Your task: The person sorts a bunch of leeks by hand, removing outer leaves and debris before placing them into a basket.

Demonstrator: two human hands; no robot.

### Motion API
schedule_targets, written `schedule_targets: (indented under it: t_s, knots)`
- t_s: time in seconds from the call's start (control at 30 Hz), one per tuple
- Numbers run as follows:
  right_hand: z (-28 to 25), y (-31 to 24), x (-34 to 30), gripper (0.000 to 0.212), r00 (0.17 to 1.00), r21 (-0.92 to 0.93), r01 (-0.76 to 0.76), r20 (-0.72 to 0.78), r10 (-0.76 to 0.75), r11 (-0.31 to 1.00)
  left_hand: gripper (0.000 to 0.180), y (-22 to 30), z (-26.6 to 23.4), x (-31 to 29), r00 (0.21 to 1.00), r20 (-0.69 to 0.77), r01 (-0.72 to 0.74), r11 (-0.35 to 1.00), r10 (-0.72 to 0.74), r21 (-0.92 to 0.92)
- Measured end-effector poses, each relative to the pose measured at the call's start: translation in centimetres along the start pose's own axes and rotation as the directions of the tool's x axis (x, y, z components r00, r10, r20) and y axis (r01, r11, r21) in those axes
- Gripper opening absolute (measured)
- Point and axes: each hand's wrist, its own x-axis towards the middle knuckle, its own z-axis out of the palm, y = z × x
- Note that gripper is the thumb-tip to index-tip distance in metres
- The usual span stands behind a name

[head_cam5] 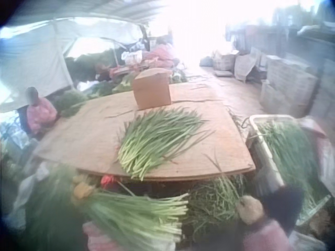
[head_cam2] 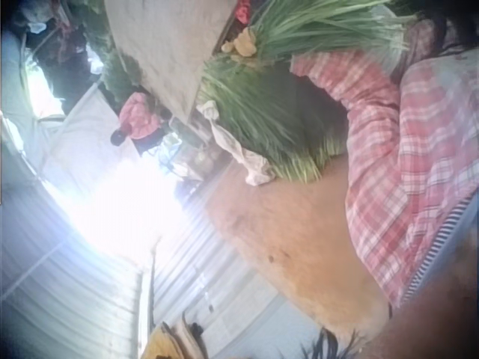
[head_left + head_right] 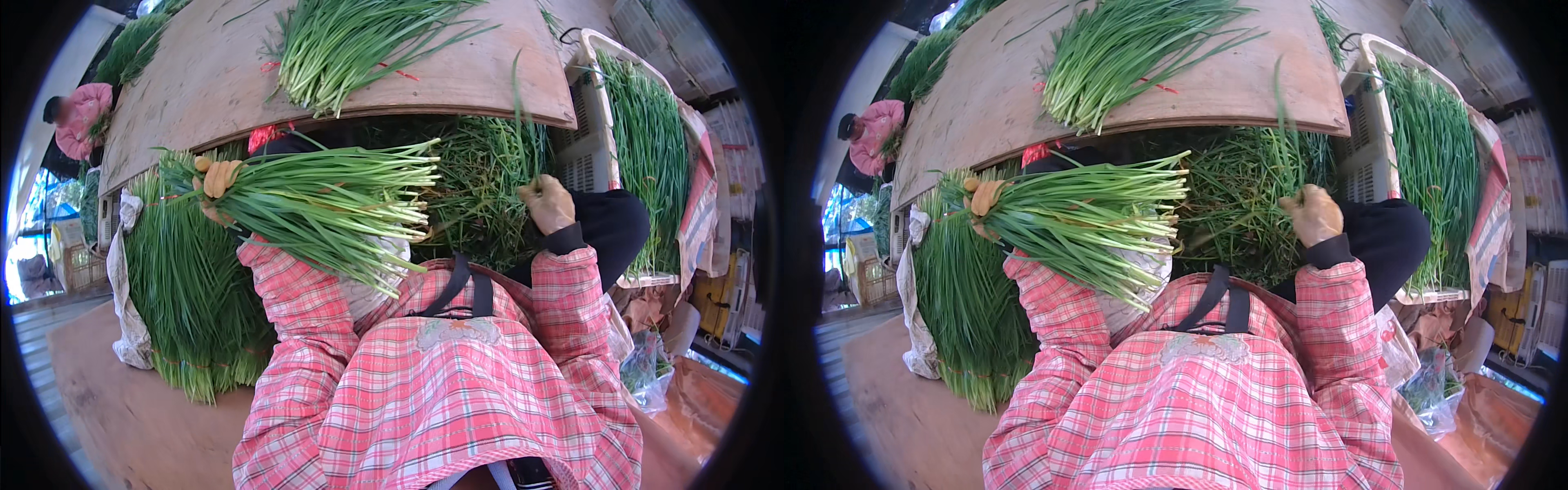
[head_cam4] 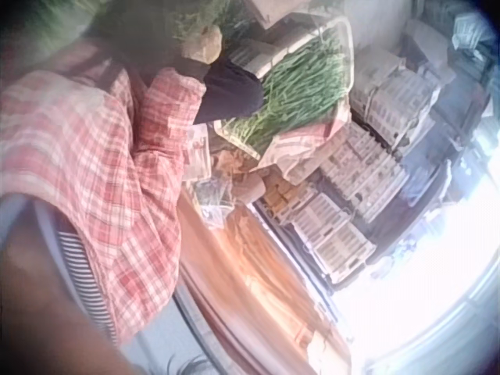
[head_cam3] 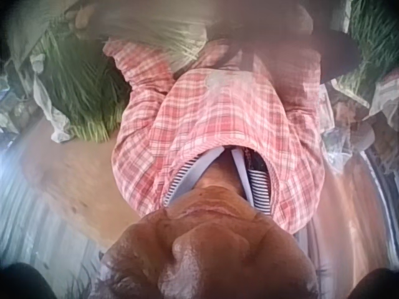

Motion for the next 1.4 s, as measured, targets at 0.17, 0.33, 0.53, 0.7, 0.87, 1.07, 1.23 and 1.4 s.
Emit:
schedule_targets:
  t_s: [0.17, 0.33, 0.53, 0.7, 0.87, 1.07, 1.23, 1.4]
  knots:
    - [3.3, -8.3, -0.7, 0.083, 0.955, 0.760, 0.159, 0.044, -0.294, 0.630, 0.027, -2.7, -0.4, 0.0, 0.985, 0.162, -0.054, 0.999, 0.053, -0.003]
    - [5.3, -10.1, -1.9, 0.024, 0.949, 0.771, 0.025, 0.182, -0.257, 0.637, 0.017, 0.0, -2.3, 1.4, 0.943, 0.315, 0.105, 0.994, -0.104, 0.013]
    - [1.9, -6.8, -3.2, 0.017, 0.912, 0.496, 0.390, -0.087, -0.402, 0.776, 0.026, -0.7, 0.2, -0.2, 0.990, 0.125, 0.055, 0.994, -0.067, 0.094]
    - [4.7, -14.7, -3.0, 0.025, 0.881, 0.649, 0.358, 0.003, -0.473, 0.671, 0.033, -2.6, 1.2, 1.6, 0.998, 0.034, 0.057, 0.991, -0.062, 0.118]
    - [3.4, -13.8, -3.5, 0.016, 0.955, 0.958, -0.063, 0.138, -0.261, 0.278, 0.031, -3.4, 1.6, 1.4, 0.998, -0.058, -0.022, 0.987, 0.031, 0.158]
    - [0.3, -2.8, -3.9, 0.020, 0.891, 0.724, -0.131, 0.385, -0.240, 0.677, 0.029, -2.6, 1.1, 1.1, 1.000, 0.023, -0.017, 0.997, 0.016, 0.077]
    - [0.4, -2.9, -3.1, 0.022, 0.869, -0.051, 0.492, -0.038, -0.494, 0.869, 0.029, -3.2, 2.2, 1.0, 0.997, -0.042, -0.063, 0.992, 0.068, 0.107]
    - [2.4, -14.5, -3.0, 0.026, 0.703, 0.150, 0.712, -0.167, -0.692, 0.686, 0.029, -4.1, 1.9, 1.1, 0.982, -0.080, -0.162, 0.982, 0.170, 0.102]
